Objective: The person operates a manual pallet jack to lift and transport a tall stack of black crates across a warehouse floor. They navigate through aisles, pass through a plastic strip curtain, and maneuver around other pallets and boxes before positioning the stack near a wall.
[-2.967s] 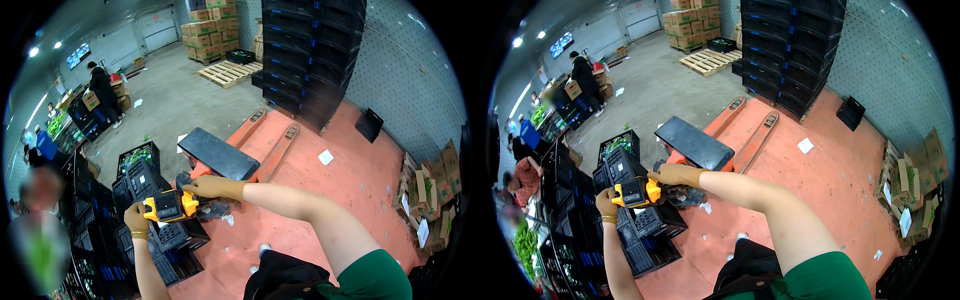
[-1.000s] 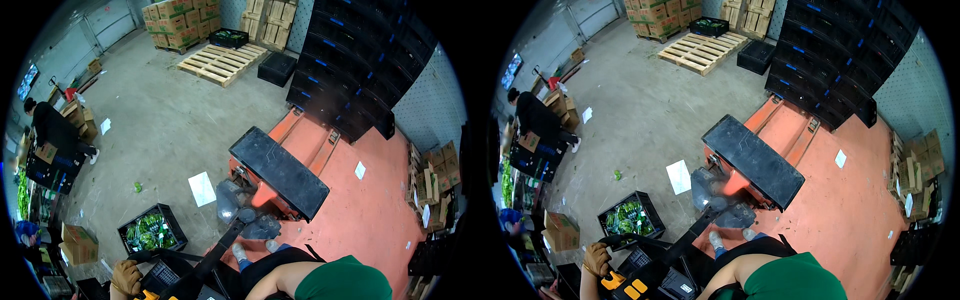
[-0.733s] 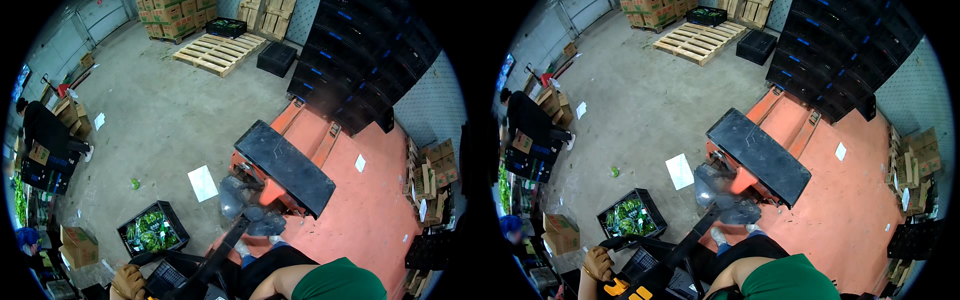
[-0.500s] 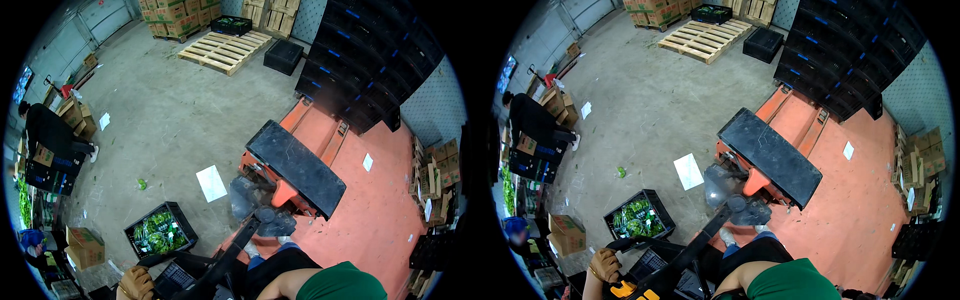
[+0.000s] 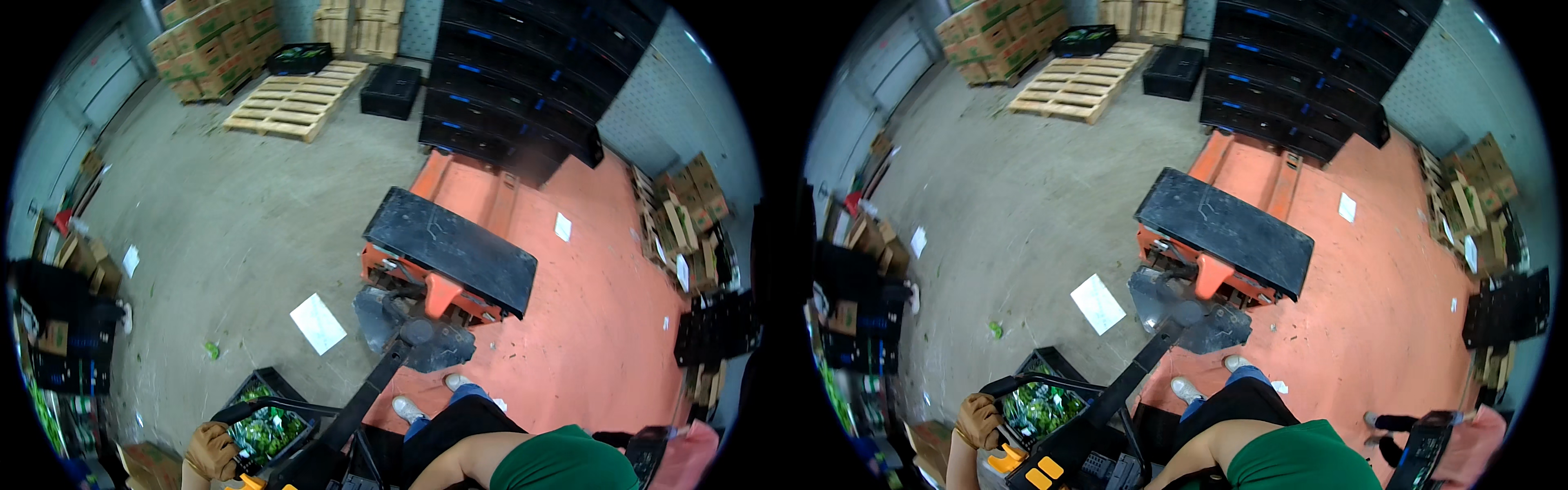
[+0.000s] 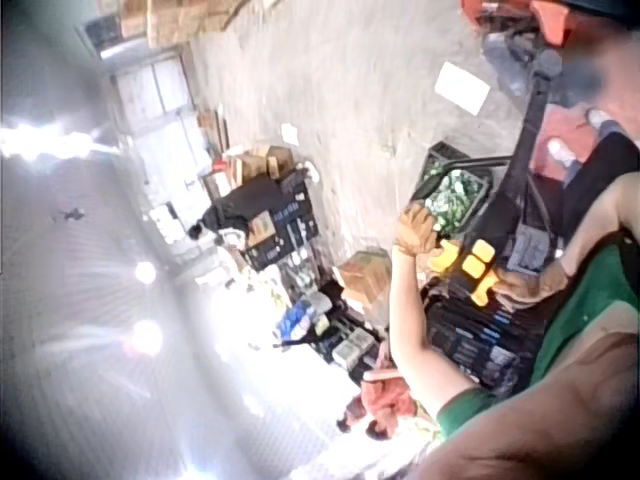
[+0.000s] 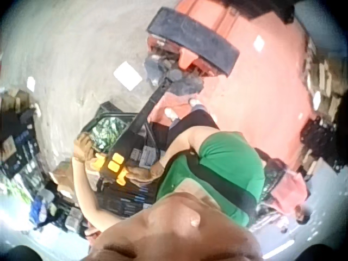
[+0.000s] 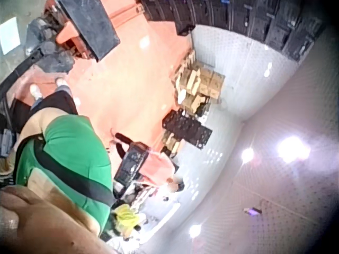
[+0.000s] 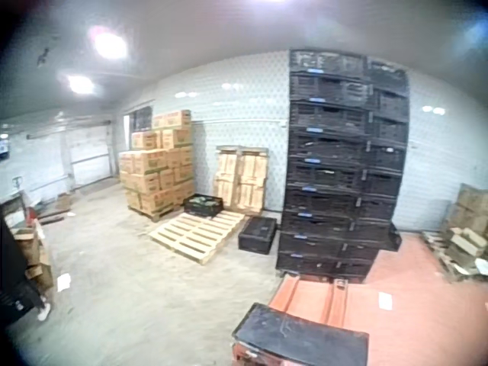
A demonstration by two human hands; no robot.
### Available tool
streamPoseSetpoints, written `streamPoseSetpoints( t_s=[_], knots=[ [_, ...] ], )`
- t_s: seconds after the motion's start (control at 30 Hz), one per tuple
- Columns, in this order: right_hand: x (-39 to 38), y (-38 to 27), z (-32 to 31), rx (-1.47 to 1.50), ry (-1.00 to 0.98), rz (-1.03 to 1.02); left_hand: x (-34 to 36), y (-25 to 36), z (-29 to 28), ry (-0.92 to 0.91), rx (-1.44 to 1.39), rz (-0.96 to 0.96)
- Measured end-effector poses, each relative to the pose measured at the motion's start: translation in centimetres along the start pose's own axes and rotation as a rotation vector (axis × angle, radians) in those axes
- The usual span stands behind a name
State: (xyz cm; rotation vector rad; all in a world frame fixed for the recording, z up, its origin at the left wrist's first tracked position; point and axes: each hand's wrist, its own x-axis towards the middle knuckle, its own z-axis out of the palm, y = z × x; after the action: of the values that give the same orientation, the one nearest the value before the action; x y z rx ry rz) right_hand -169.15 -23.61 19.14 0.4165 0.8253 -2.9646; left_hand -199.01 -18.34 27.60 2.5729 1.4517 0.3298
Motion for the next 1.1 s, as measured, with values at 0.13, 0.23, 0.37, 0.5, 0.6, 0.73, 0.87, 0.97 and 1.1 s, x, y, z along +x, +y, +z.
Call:
streamPoseSetpoints(
  t_s=[0.13,0.23,0.37,0.5,0.6,0.73,0.87,0.97,1.1],
  knots=[
    [1.9,0.0,0.4,0.051,-0.003,-0.087,3.3,-3.1,-0.5,-0.004,0.049,0.055],
    [3.7,-1.7,-0.7,0.079,0.029,-0.19,6.3,-5.9,-0.7,-0.026,0.076,0.096],
    [2.5,-8.9,-2.2,0.066,0.069,-0.128,10.2,-9.3,0.1,-0.036,0.096,0.102],
    [5.6,-9.5,-6.1,-0.039,0.053,-0.463,16.6,-11.3,-0.8,-0.049,0.131,0.168],
    [11.6,-6.6,-13.8,-0.57,0.194,-0.364,21.6,-11.2,-1.4,-0.085,0.142,0.204],
    [1.0,-19.9,-11.5,-0.552,0.197,-0.204,24.6,-13.2,0.0,-0.089,0.108,0.181],
    [-0.7,-24.3,-14.4,-0.45,0.139,-0.221,30.7,-14.4,-0.5,-0.109,0.136,0.21],
    [0.1,-23.5,-17.4,-0.394,0.208,-0.323,34.1,-14.6,1.5,-0.063,0.049,0.241],
    [-2.1,-26.5,-18.7,-0.346,0.181,-0.33,37.5,-15.4,2.0,0.05,-0.01,0.216]
  ],
)
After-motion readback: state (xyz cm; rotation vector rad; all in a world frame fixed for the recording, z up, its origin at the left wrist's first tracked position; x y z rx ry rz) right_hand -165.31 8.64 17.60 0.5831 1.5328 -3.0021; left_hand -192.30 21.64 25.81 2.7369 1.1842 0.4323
